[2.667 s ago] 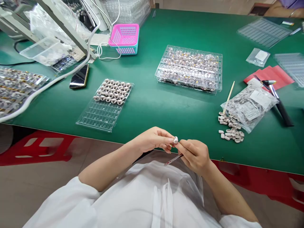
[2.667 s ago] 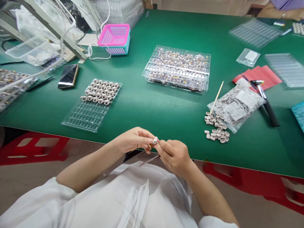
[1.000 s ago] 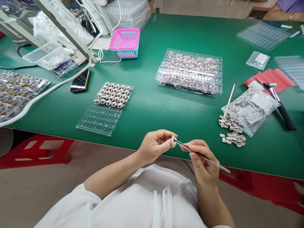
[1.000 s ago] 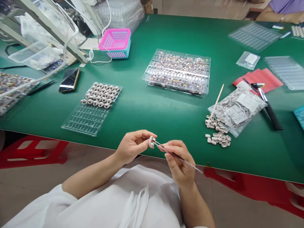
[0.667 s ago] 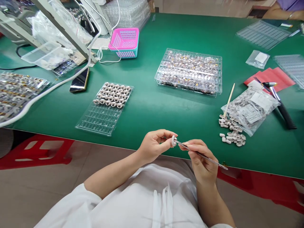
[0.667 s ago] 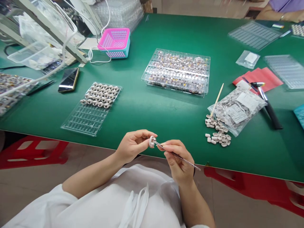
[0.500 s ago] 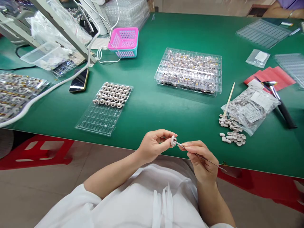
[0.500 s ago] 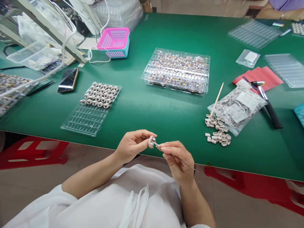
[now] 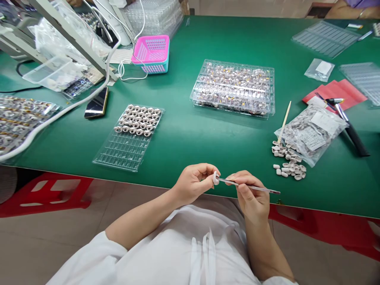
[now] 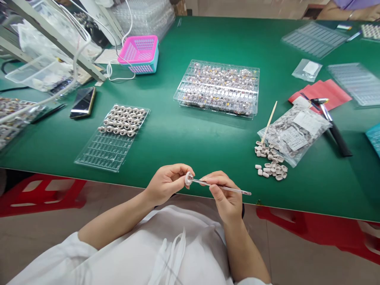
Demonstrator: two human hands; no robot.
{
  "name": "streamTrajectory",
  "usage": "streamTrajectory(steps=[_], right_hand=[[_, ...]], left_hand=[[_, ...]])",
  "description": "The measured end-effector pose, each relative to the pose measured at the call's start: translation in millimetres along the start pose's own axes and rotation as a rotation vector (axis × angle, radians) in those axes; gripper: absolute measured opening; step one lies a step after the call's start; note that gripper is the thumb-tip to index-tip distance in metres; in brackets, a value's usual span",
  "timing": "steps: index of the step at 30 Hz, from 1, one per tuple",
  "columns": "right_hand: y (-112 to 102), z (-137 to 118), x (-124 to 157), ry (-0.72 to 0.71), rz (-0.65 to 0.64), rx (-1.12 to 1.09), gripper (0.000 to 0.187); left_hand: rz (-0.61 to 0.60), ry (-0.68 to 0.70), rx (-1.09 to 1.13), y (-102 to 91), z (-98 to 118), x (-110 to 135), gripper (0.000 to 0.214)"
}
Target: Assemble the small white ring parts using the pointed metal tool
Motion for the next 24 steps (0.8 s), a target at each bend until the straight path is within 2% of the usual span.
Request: streamTrajectory(steps=[4, 7, 13, 15, 19, 24], right_hand=[[1, -8, -4, -0.018, 0.033, -0.015, 0.023], [2, -8, -2, 0.042, 0.035, 0.021, 0.027], [19, 2, 8, 0.150, 0.001, 0.225, 0.015], [28, 4, 9, 0.160, 0.051, 0.221, 0.012], [39, 8, 7, 0.174, 0.176, 0.235, 0.019], [39, 10, 3, 0.186, 0.166, 0.243, 0.018]], left_hand=[[-0.001, -0.011, 0.077, 1.1, 2, 0, 0.014], [0.016, -0.008, 0.131, 2.2, 3, -2, 0.014], [0.073, -0.018, 0.207, 9.2, 0, -4, 0.020], [0.097, -0.013, 0.220, 12.5, -1, -3, 0.022], [0.150, 0.000, 0.208, 15.5, -2, -1, 0.024], [0.174, 0.036, 0.218, 12.5, -2, -1, 0.026]])
Point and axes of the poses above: each hand's wrist, its own x-axis away from the middle knuckle, its own y-axis out of the palm, z = x × y, the point moved 2 cm from there along -x, towards the middle knuckle, and after that the axes turned 6 degrees about z, right-handed, at the moved point
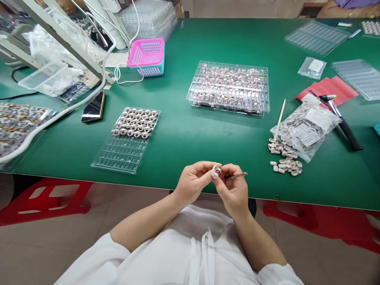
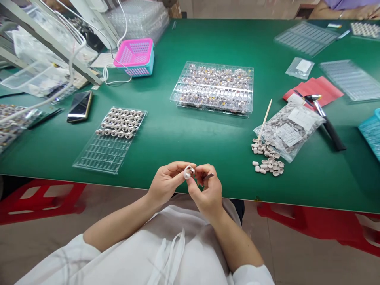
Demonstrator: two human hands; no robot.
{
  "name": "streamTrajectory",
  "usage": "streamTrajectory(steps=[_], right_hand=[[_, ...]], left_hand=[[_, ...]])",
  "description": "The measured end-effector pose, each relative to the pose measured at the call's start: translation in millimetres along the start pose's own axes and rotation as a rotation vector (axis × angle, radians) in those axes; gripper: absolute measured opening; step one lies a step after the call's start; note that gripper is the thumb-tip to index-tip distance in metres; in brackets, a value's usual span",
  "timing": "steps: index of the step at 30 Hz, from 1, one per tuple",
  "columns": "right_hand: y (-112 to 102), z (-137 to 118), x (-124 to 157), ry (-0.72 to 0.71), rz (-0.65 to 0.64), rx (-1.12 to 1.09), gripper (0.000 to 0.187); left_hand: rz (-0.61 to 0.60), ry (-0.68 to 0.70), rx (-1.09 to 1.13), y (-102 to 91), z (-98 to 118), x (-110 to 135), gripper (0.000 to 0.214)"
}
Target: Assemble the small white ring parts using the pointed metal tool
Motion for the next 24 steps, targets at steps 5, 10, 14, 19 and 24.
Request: streamTrajectory(steps=[5, 10, 14, 19, 24], right_hand=[[-2, 0, -5, 0.002, -0.009, -0.052, 0.014], [-5, -3, -7, -0.049, -0.002, -0.043, 0.006], [-8, -7, -7, -0.043, 0.013, -0.019, 0.007], [-7, -10, -7, -0.011, 0.026, 0.013, 0.009], [-5, -8, -7, -0.002, 0.014, -0.037, 0.010]], left_hand=[[-0.029, 0.030, -0.034, -3.6, -4, -1, 0.026], [-0.089, 0.072, -0.064, -6.7, -3, -1, 0.025], [-0.176, 0.090, -0.096, -7.1, 1, -1, 0.024], [-0.196, 0.140, -0.125, -6.0, 1, 1, 0.022], [-0.235, 0.254, -0.184, -5.2, -2, 4, 0.024]])
Point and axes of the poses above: each hand's wrist, its own x-axis away from the middle knuckle, its own y-axis out of the palm, z = x × y, the point moved 2 cm from there along -x, towards the middle knuckle, and after that the axes turned 6 degrees about z, right-handed, at the moved point
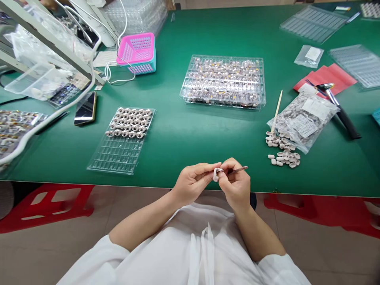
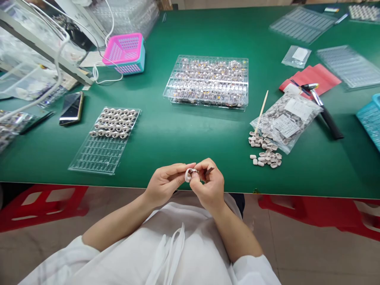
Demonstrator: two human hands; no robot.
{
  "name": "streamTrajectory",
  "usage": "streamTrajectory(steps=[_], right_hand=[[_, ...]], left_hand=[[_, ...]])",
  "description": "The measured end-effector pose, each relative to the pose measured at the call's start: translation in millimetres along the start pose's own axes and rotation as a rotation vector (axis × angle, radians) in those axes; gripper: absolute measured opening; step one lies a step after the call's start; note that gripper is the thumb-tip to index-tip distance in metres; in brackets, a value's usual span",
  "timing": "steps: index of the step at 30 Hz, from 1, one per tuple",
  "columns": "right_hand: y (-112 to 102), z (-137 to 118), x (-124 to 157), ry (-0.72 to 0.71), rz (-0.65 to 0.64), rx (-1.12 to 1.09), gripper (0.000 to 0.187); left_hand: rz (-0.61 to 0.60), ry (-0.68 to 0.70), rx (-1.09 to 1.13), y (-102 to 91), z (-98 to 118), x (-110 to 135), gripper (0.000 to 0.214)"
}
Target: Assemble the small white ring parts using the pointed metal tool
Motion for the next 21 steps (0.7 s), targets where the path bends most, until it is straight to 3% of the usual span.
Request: streamTrajectory(steps=[16, 21], right_hand=[[-1.3, 5.5, -4.3, 0.043, -0.002, 0.031, 0.013], [-8.4, 2.4, -8.6, 0.101, -0.069, 0.047, 0.010]], left_hand=[[0.053, 0.027, -0.147, 1.2, -4.2, 0.9, 0.023], [-0.003, -0.105, -0.099, -0.2, -6.1, -2.7, 0.027]])
Point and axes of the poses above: each hand's wrist, its own x-axis away from the middle knuckle, its own y-axis out of the palm, z = x × y, the point moved 2 cm from there along -x, towards the middle knuckle, and after that the axes turned 6 degrees about z, right-handed, at the moved point
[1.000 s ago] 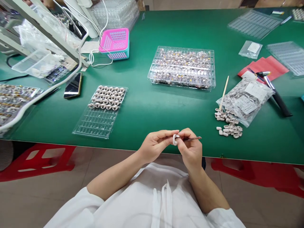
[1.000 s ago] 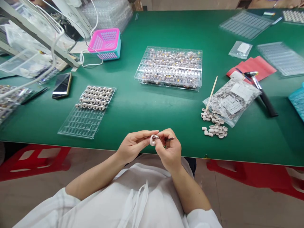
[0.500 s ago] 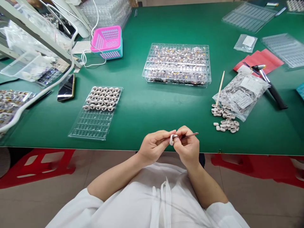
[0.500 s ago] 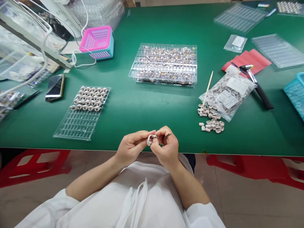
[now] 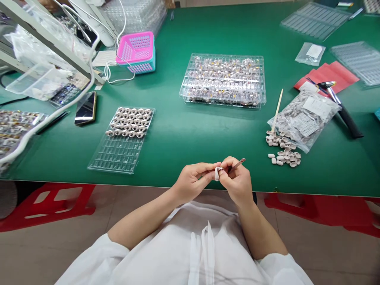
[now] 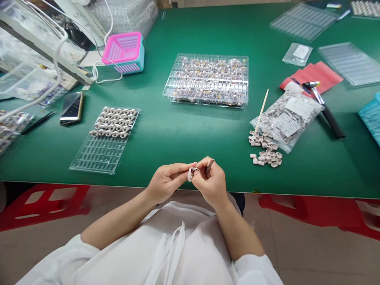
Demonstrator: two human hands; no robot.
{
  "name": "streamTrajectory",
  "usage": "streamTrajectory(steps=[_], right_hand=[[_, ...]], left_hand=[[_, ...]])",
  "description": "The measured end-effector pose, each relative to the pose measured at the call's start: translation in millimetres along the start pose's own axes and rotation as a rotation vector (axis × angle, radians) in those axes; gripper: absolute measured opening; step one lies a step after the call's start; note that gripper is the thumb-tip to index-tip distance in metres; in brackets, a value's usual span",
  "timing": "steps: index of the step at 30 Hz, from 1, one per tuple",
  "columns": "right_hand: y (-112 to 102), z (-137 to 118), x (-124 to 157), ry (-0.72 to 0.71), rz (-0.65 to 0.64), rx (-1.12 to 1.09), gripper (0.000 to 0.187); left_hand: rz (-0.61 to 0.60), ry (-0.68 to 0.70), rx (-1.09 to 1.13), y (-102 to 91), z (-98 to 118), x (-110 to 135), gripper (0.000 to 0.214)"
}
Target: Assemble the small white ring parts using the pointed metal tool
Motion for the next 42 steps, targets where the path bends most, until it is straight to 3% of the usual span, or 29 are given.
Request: streamTrajectory(steps=[6, 11, 15, 22, 31, 42], right_hand=[[-11, -8, -4, 0.048, -0.064, 0.082, 0.004], [-22, -14, -4, 0.020, -0.183, 0.066, 0.018], [-32, -10, -2, 0.040, -0.126, 0.015, 0.017], [-21, 4, 5, 0.172, -0.159, -0.027, 0.023], [-17, 7, 2, 0.158, -0.132, 0.011, 0.024], [-11, 8, 6, 0.179, -0.076, 0.008, 0.024]], left_hand=[[-0.014, -0.056, 0.094, -0.4, 5, -5, 0.028], [0.060, -0.125, 0.172, -3.5, 11, -10, 0.022], [0.082, -0.209, 0.254, -5.5, 11, -13, 0.024], [0.108, -0.135, 0.195, -1.4, 8, -12, 0.018], [0.123, -0.072, 0.070, -2.8, 0, -8, 0.018], [0.173, -0.061, 0.082, -1.9, -6, -6, 0.020]])
Point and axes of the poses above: each hand's wrist, its own x-axis away from the middle knuckle, its own y-axis out of the palm, z = x × y, the point moved 2 cm from there along -x, towards the middle knuckle, and after that the axes turned 6 degrees about z, right-handed, at the moved point
